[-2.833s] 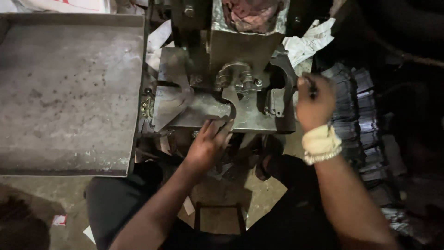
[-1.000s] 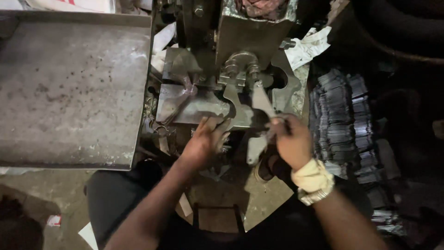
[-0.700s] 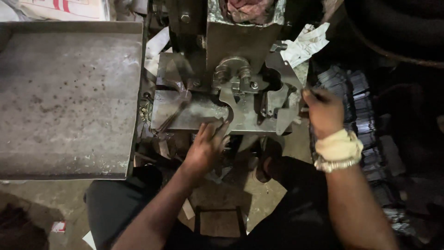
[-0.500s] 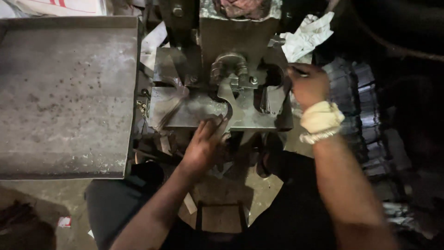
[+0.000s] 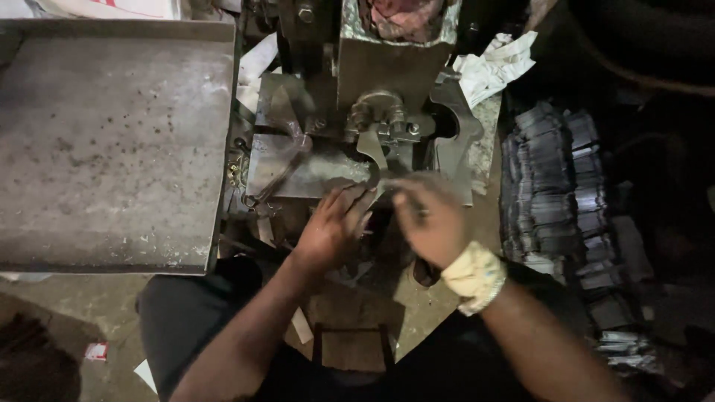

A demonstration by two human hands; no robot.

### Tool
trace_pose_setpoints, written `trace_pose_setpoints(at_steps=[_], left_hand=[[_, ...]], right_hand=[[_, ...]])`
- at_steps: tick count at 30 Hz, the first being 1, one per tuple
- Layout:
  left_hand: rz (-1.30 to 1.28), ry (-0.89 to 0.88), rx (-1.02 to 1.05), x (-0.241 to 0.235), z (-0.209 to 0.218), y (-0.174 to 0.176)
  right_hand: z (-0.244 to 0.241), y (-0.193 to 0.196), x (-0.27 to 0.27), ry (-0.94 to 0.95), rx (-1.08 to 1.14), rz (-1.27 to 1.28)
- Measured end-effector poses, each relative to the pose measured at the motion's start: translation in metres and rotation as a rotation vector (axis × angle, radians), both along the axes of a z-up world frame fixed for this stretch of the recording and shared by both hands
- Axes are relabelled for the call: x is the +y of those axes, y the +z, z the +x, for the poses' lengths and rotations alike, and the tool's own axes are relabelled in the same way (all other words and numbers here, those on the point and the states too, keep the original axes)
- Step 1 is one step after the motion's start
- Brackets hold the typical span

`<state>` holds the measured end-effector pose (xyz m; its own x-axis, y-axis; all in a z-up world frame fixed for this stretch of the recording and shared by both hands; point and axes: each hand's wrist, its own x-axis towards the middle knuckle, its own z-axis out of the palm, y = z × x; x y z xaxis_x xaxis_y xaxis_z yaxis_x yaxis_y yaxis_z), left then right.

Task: Operating a punch press to form metal components from sheet metal pieces.

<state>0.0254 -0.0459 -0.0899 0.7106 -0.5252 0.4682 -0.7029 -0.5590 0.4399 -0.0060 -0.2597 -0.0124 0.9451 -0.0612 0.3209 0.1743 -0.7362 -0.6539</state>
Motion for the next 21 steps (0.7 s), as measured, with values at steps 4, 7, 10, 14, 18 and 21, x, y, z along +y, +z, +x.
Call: trace_pose_setpoints(at_steps=[4, 7, 10, 14, 18, 21], left_hand=[[-0.02, -0.122, -0.054, 0.008, -0.01, 0.01], [-0.044, -0.133, 0.051, 0.022, -0.022, 0.051], [-0.092, -0.12, 0.278, 0.047, -0.03, 0.101], [-0.232, 0.0, 0.218, 0.07, 0.002, 0.097], [-0.103, 0.19, -0.079, 0.087, 0.035, 0.059], [0.008, 0.296, -0.06, 0.096, 0.049, 0.025]], right_hand=[[-0.003, -0.006, 0.02, 0.162, -0.229, -0.276], [-0.007, 0.003, 0.012, 0.291, -0.291, -0.388], [-0.014, 0.012, 0.008, 0.485, -0.204, -0.293], [-0.011, 0.027, 0.024, 0.237, 0.554, -0.137], [0.039, -0.046, 0.01, 0.238, 0.573, 0.464], [0.068, -0.08, 0.008, 0.085, 0.591, 0.969]])
